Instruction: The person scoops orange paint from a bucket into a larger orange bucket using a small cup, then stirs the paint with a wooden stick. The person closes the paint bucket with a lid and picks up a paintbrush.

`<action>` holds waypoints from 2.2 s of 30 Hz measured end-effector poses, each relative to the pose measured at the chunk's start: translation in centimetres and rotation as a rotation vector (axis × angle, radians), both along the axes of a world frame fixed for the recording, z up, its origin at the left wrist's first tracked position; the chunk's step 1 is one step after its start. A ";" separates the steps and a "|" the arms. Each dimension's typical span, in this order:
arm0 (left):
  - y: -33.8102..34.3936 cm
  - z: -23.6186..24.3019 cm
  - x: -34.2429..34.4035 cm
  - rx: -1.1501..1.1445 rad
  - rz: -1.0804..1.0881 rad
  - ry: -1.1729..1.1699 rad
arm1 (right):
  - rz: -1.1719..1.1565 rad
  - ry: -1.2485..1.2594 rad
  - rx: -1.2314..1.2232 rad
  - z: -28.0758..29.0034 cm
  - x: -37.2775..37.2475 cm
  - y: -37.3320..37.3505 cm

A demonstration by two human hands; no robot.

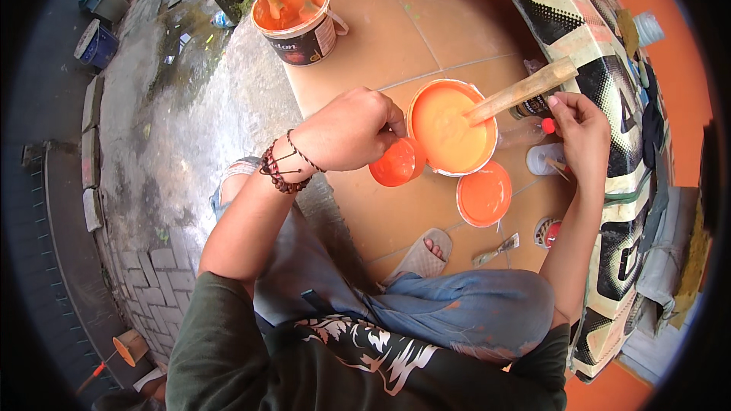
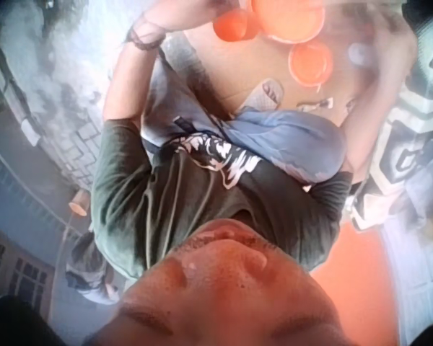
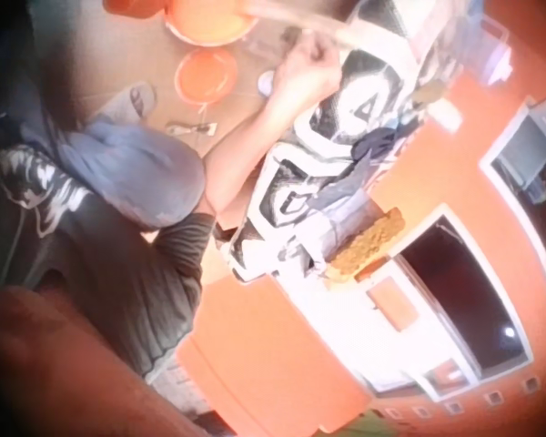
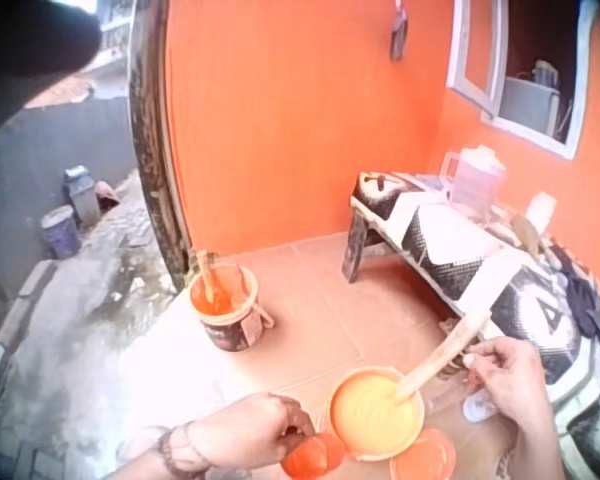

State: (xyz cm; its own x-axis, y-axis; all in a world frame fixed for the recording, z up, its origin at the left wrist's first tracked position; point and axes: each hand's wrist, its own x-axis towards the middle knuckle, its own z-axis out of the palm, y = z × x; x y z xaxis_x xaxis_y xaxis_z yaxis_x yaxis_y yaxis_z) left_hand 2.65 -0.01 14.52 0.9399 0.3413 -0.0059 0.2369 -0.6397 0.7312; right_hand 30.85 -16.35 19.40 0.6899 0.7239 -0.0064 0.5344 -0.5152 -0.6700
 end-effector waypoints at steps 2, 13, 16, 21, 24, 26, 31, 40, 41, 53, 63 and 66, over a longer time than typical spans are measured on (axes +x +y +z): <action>0.0 0.4 0.6 0.086 -0.050 -0.064 | 0.231 0.202 0.157 -0.3 -1.0 0.0; -2.2 4.2 2.7 0.383 -0.242 -0.204 | 0.864 0.582 -0.047 -4.2 -6.5 2.4; -3.2 4.4 3.1 0.511 -0.261 -0.271 | 0.863 0.598 -0.062 -3.6 -6.6 2.2; -4.0 3.1 3.6 0.808 -0.307 -0.376 | 0.803 0.545 0.045 -3.2 -6.9 1.6; -4.0 3.1 3.5 0.864 -0.299 -0.360 | 0.788 0.489 0.060 -2.6 -7.2 1.2; -3.9 2.9 3.3 0.841 -0.291 -0.351 | 0.788 0.458 0.062 -2.4 -7.4 1.1; -3.9 2.2 2.8 0.451 -0.254 -0.354 | 0.841 0.523 0.086 -3.2 -7.2 0.7; -4.1 2.2 1.9 0.338 -0.232 -0.289 | 0.855 0.496 0.059 -2.7 -8.6 0.7; -4.1 2.2 1.8 0.332 -0.238 -0.291 | 0.857 0.485 0.055 -2.6 -8.5 0.5; -4.4 1.4 1.7 0.542 -0.183 -0.493 | 0.923 0.290 0.129 -2.0 -8.3 0.6; -3.6 2.6 2.8 0.522 -0.348 -0.609 | 0.939 0.309 0.229 -3.2 -7.1 0.3; -3.4 2.2 2.7 0.541 -0.317 -0.686 | 0.873 0.479 0.123 -2.2 -7.3 0.3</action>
State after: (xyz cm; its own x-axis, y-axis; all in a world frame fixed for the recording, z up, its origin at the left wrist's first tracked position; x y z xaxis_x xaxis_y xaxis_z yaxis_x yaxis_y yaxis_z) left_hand 5.30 -3.41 16.70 0.7285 -0.1382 0.6710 -0.3817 -0.8952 0.2300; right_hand 23.51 -16.08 17.20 -0.1387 0.9897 -0.0354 0.3524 0.0160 -0.9357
